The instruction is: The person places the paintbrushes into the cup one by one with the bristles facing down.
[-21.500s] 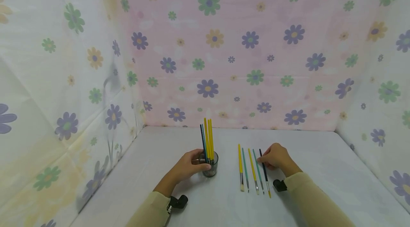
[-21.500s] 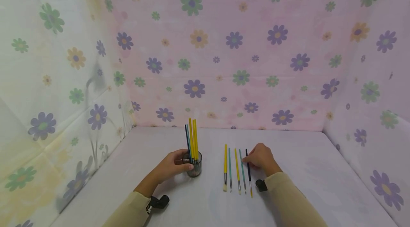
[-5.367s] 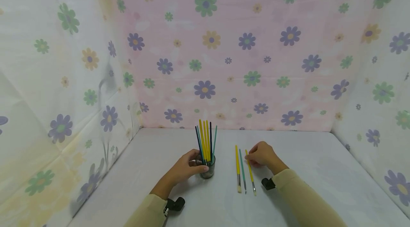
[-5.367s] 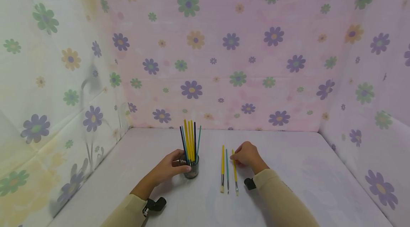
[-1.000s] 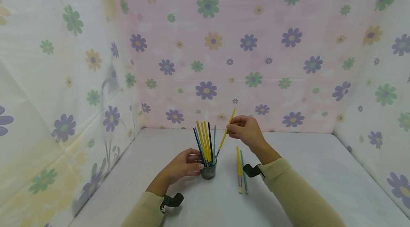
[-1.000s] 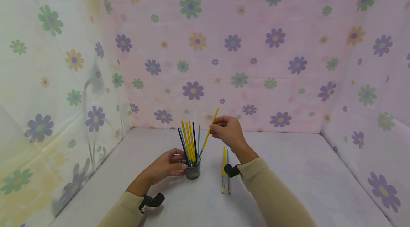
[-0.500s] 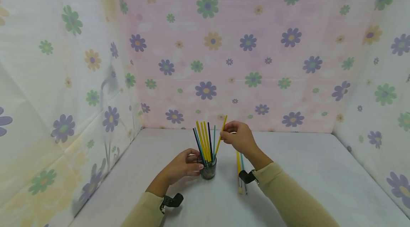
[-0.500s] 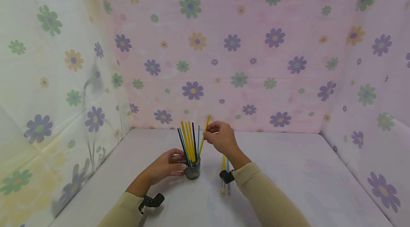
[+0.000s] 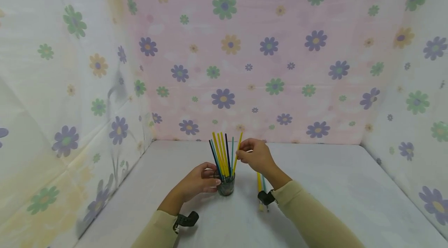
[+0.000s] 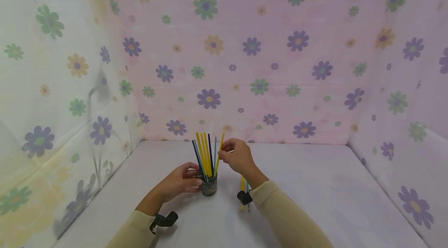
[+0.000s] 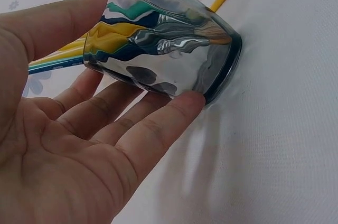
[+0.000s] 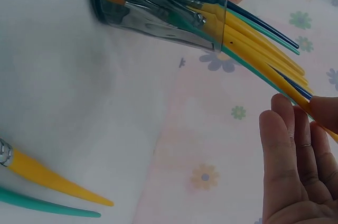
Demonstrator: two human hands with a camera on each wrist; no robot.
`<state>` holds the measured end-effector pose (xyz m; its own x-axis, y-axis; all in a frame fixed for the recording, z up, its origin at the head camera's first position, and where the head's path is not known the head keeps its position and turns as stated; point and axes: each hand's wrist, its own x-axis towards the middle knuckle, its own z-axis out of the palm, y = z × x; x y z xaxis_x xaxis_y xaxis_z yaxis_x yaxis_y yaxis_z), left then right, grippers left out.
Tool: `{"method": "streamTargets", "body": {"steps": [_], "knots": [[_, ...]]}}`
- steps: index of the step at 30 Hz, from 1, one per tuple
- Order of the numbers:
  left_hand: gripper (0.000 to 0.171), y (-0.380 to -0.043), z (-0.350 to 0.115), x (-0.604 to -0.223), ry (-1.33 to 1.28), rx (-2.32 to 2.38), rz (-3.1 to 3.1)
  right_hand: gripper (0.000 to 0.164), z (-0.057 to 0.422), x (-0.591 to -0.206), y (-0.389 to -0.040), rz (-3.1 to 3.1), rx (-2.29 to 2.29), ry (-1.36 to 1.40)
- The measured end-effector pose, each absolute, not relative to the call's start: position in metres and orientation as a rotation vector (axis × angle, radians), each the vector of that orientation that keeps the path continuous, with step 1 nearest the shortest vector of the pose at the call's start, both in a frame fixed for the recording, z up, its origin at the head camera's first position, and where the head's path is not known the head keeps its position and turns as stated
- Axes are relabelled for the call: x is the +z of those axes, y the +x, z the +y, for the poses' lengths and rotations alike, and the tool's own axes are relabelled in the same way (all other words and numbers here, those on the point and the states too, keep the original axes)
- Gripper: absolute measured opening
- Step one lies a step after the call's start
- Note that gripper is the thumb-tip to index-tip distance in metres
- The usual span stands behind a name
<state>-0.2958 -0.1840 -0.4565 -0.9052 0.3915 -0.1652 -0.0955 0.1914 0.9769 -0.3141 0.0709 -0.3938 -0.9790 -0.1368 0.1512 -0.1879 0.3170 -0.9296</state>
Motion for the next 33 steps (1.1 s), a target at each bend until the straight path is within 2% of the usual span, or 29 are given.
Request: {"method": "streamTargets", "body": {"steps": [22,33], "knots": [[0.062,-0.295,-0.185,-0.457,0.268,1.765,2.093,0.013,0.066,-0.407,-0.314,-2.601,1.726,0.297],[0.062,-0.295,-0.184,-0.456,0.257,1.766,2.099,0.016,0.084,-0.400,-0.317,-2.609,1.677,0.292]]}}
